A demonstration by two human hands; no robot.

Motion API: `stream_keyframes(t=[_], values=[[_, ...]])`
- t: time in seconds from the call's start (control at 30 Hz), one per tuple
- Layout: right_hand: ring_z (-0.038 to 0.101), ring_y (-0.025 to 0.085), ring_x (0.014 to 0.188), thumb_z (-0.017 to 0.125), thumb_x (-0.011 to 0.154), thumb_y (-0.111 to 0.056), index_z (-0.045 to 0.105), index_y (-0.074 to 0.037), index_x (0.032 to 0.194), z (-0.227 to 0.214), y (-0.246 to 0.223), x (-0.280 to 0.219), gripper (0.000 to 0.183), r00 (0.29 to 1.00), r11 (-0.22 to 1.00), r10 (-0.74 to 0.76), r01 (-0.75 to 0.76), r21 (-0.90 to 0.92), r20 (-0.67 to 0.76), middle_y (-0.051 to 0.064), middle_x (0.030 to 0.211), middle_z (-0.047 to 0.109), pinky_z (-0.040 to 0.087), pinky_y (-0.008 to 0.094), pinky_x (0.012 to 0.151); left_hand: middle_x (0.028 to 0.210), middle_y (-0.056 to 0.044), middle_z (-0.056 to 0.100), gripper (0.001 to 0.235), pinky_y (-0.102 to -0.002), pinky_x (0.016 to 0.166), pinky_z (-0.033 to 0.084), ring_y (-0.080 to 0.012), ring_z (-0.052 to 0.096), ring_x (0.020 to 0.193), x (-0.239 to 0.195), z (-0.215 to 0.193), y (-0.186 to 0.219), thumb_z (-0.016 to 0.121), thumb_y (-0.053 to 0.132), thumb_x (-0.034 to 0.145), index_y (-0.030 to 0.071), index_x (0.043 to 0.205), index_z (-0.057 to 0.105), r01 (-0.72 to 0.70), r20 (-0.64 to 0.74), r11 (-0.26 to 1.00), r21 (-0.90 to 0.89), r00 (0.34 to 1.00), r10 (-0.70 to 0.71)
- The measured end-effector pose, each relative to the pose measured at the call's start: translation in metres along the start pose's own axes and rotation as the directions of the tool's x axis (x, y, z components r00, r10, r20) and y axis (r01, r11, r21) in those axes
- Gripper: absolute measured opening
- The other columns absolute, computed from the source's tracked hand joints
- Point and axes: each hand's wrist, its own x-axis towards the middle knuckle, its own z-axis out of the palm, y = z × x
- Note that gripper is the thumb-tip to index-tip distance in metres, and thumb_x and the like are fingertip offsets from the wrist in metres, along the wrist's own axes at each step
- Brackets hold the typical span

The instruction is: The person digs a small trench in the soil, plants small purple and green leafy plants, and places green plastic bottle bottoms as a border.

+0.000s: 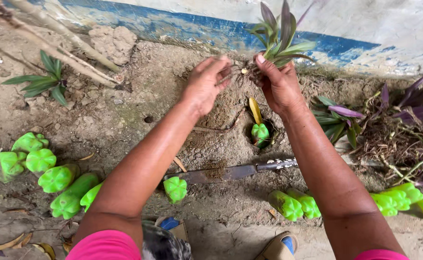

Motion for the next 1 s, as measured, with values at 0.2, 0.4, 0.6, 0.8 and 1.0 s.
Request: stream_keyframes(t=[0.2, 0.4, 0.6, 0.8, 1.0], values=[[0.060, 0.011, 0.090, 0.081, 0.092, -0.022, 0.073, -0.013, 0.109, -0.026, 0.011, -0.022, 0.020, 0.983, 0.965, 0.175, -0.182, -0.186, -0.057, -0.004, 0.098, 0.068, 0.051, 0.030, 0.079, 0.114, -0.010, 0.070, 0.026, -0.036, 0.091, 0.061, -0.0218, 0.066, 0.102, 0.006, -0.019, -0.006, 0.060, 0.012, 0.093, 0.010, 0.118, 0.066, 0.089, 0.232, 0.996, -0.019, 0.969, -0.083], [0.062, 0.012, 0.088, 0.081, 0.092, -0.028, 0.069, -0.009, 0.116, -0.022, -0.002, -0.045, 0.033, 0.978, 0.863, 0.208, -0.175, -0.474, 0.018, 0.002, 0.101, 0.068, 0.055, 0.028, 0.077, 0.113, -0.008, 0.071, 0.033, -0.036, 0.096, 0.057, -0.0187, 0.064, 0.104, -0.006, -0.001, -0.006, 0.073, 0.020, 0.091, 0.009, 0.122, 0.071, 0.131, 0.455, 0.959, 0.252, 0.858, -0.237], [0.066, 0.010, 0.086, 0.079, 0.092, -0.032, 0.069, -0.005, 0.115, -0.009, -0.010, -0.054, 0.037, 0.977, 0.791, 0.203, -0.201, -0.578, -0.063, 0.002, 0.098, 0.072, 0.056, 0.025, 0.074, 0.106, -0.004, 0.078, 0.026, -0.035, 0.088, 0.061, -0.0160, 0.073, 0.095, -0.028, 0.015, -0.002, 0.080, 0.022, 0.084, 0.013, 0.108, 0.076, -0.255, 0.371, 0.734, 0.629, 0.929, 0.005], [0.058, 0.009, 0.070, 0.080, 0.096, -0.028, 0.072, -0.001, 0.103, -0.011, -0.004, -0.068, 0.030, 0.985, 0.857, 0.101, -0.157, -0.491, -0.138, 0.003, 0.085, 0.071, 0.045, 0.025, 0.060, 0.098, -0.005, 0.078, 0.011, -0.036, 0.077, 0.061, -0.0145, 0.074, 0.083, -0.043, 0.027, -0.015, 0.075, 0.022, 0.093, 0.011, 0.095, 0.077, -0.440, 0.371, 0.480, 0.759, 0.898, 0.237], [0.051, 0.007, 0.068, 0.078, 0.096, -0.036, 0.069, -0.004, 0.100, -0.021, -0.001, -0.078, 0.033, 0.961, 0.804, 0.073, -0.214, -0.555, -0.265, -0.002, 0.081, 0.063, 0.043, 0.024, 0.061, 0.090, -0.003, 0.073, 0.008, -0.031, 0.071, 0.060, -0.0113, 0.066, 0.077, -0.027, 0.024, -0.048, 0.072, 0.019, 0.097, 0.011, 0.094, 0.071, -0.448, 0.380, 0.611, 0.652, 0.891, 0.247]])
